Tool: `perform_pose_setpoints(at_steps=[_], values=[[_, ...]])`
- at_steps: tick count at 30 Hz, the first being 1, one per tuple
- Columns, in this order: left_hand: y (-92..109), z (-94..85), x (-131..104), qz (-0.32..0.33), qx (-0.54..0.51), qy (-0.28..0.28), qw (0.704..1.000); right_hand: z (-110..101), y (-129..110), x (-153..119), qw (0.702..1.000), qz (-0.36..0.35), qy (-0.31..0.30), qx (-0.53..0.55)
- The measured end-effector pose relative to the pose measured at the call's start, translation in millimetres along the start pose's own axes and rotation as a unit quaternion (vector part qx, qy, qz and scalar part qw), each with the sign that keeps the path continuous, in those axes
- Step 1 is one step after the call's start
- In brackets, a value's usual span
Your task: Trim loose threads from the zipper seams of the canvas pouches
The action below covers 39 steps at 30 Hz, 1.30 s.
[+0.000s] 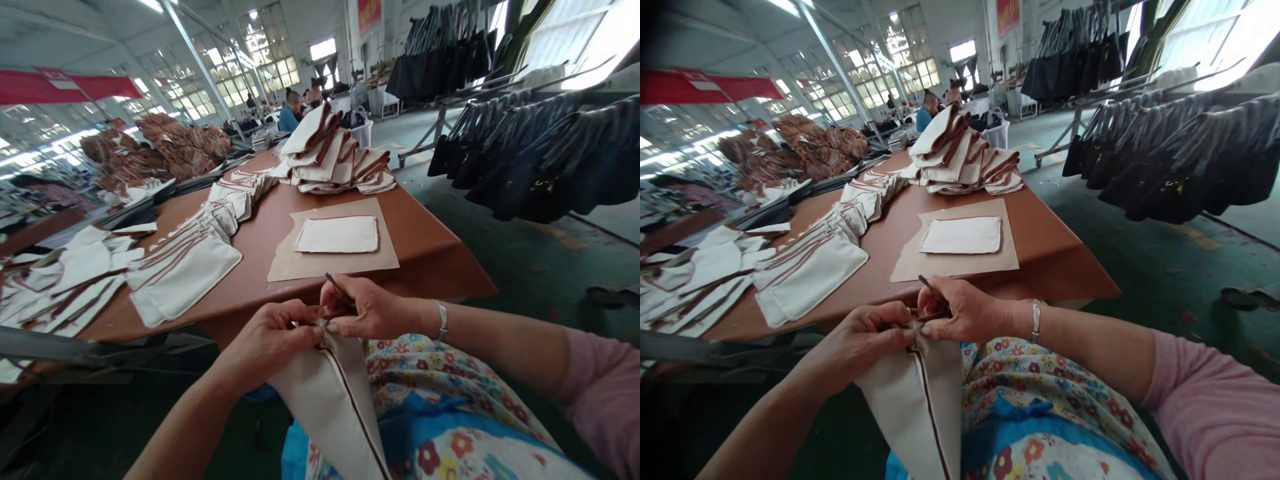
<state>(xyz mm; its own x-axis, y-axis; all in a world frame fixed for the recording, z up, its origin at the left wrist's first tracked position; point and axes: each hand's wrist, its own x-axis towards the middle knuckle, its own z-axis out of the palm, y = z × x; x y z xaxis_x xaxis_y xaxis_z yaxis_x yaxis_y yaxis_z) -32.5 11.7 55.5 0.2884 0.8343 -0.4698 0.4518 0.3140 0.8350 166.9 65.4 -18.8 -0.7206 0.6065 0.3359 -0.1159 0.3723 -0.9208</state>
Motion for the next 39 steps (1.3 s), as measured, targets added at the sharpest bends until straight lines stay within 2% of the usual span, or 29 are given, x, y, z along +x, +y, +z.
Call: perform_pose_setpoints(at_steps=[3,7,11,13,16,19,22,28,33,39], values=[[2.8,-5.4,-2.8,0.023,0.067,-0.004,0.997,2.1,-4.9,1.7,0.991,-0.064,0.04,-0.108],[3.4,-7.4,-1.5,0.066,0.138,0.022,0.988,0.1,-14.7,1.9,0.963,-0.146,0.052,-0.221],[2.1,-7.1,3.1,0.056,0.138,0.01,0.989,-3.7,-19.3,-0.8,0.949,-0.169,0.034,-0.265],[1.8,-6.4,4.9,0.05,0.132,-0.003,0.99,-7.8,-21.0,-1.8,0.967,-0.122,0.005,-0.225],[2.9,-3.8,5.3,0.058,0.135,-0.001,0.989,-16.7,-24.7,-0.4,0.993,0.001,-0.052,-0.107],[4.8,0.6,3.8,0.07,0.145,0.027,0.987,-24.5,-25.9,4.5,0.991,0.102,-0.086,-0.028],[3.9,6.3,2.3,0.084,0.169,0.068,0.98,-27.9,-21.5,10.1,0.979,0.168,-0.108,0.027],[-5.4,19.9,-1.5,0.142,0.168,0.139,0.966,-31.6,-16.2,14.8,0.966,0.209,-0.142,0.057],[-10.5,28.2,-3.1,0.19,0.144,0.171,0.956,-34.2,-18.9,12.4,0.952,0.247,-0.156,0.089],[-13.5,28.0,-2.4,0.242,0.26,0.163,0.921,-37.9,-19.3,9.8,0.948,0.252,-0.183,0.073]])
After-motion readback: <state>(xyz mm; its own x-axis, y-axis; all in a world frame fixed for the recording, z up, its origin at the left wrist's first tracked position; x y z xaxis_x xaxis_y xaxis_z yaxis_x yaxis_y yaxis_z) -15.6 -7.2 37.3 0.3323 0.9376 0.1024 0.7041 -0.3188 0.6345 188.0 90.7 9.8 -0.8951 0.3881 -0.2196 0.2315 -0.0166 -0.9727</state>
